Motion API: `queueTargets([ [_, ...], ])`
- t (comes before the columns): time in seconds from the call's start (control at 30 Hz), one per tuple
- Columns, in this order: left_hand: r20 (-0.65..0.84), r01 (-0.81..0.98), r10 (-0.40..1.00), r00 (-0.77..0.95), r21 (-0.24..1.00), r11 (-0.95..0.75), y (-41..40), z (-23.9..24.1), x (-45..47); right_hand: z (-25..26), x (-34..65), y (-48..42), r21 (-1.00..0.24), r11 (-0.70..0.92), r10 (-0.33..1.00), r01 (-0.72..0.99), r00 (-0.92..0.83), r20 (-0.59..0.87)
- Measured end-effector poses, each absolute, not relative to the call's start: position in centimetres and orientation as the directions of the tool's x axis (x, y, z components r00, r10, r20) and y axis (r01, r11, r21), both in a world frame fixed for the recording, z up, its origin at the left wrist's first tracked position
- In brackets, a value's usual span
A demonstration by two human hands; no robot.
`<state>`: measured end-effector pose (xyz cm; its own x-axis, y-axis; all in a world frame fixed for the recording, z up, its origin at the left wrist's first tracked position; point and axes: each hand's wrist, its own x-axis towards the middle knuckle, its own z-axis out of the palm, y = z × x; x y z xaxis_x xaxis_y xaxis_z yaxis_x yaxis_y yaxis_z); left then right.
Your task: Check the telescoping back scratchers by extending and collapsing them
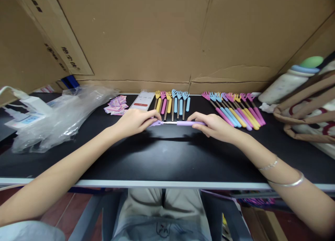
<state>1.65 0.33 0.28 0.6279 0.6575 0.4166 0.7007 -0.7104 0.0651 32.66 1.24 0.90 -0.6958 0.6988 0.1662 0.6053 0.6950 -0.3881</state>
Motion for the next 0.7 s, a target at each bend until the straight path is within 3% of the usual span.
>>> queueTargets([
  [0.23, 0.560, 0.649, 0.495, 0.664, -0.102, -0.754, 0.49, 0.00, 1.56, 0.89, 32.74, 1.00, -0.509, 0.653, 0.692, 0.561, -0.715, 0.099],
  [0.43, 0.591, 0.609, 0.400, 0.701, -0.204, -0.766, 0.35, 0.04, 1.59, 1.22, 32.71, 0.65, -0.572, 0.625, 0.668, 0.531, -0.743, 0.039],
  [0.57, 0.578, 0.602, 0.406, 0.708, -0.192, -0.775, 0.16, 0.24, 1.63, 1.23, 32.58, 0.59, -0.546, 0.625, 0.675, 0.559, -0.738, 0.017],
  [0.7, 0.556, 0.584, 0.403, 0.727, -0.191, -0.789, -0.02, 0.33, 1.74, 1.15, 32.41, 0.66, -0.411, 0.640, 0.712, 0.649, -0.702, 0.000],
])
